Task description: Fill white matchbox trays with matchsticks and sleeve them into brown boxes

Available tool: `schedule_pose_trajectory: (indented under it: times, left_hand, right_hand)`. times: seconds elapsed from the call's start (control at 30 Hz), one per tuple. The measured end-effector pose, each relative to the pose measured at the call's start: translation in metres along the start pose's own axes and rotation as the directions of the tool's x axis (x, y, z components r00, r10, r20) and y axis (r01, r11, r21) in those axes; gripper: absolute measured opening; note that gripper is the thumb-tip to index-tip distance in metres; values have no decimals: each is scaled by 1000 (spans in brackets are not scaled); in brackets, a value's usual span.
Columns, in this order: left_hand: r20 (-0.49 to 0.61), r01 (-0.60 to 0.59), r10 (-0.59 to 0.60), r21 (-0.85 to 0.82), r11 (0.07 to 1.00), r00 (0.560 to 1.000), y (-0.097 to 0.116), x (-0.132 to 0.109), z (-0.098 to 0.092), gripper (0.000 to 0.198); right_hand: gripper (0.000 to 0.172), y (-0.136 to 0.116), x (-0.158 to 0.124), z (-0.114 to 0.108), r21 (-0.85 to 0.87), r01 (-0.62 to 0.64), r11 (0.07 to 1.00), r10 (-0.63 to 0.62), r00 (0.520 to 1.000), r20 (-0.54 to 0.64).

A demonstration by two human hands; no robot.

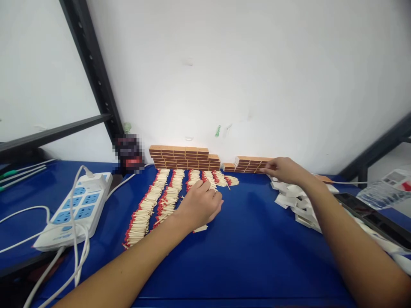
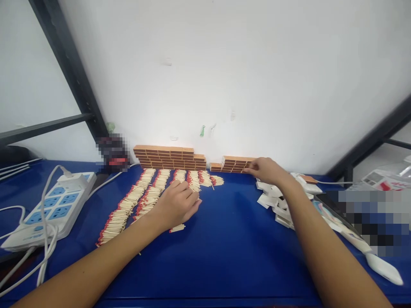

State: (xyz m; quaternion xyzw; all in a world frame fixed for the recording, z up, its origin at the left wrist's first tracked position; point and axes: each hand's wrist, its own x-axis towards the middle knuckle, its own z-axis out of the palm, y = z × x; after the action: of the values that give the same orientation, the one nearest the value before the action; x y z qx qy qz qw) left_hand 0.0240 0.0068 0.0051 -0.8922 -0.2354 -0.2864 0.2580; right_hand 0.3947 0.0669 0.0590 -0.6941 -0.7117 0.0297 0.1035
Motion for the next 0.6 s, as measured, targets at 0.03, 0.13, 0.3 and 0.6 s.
schedule_pose_trajectory:
  times: [0.03,0.13,0.3,0.6]
  left_hand:
    - [3,-4,4,-6,1000,1000,1,0,0,24]
    - [9,-5,5,-19,1000,1000,3,-1,1,23]
    - [15,7,-6,-49,999,1000,1,-3,5,24]
    - [59,56,-49,-122,991,997,-6,-3,1,21]
  right_hand:
    - [39,17,-6,-2,-28,-69,997,68,997,-27]
    - [32,51,-16,-1,-46,-144,989,146,989,36]
    - [31,55,-14,13,-59,-122,991,130,978,161]
    - [31,55,-10,20,-21,-86,996,89,983,159]
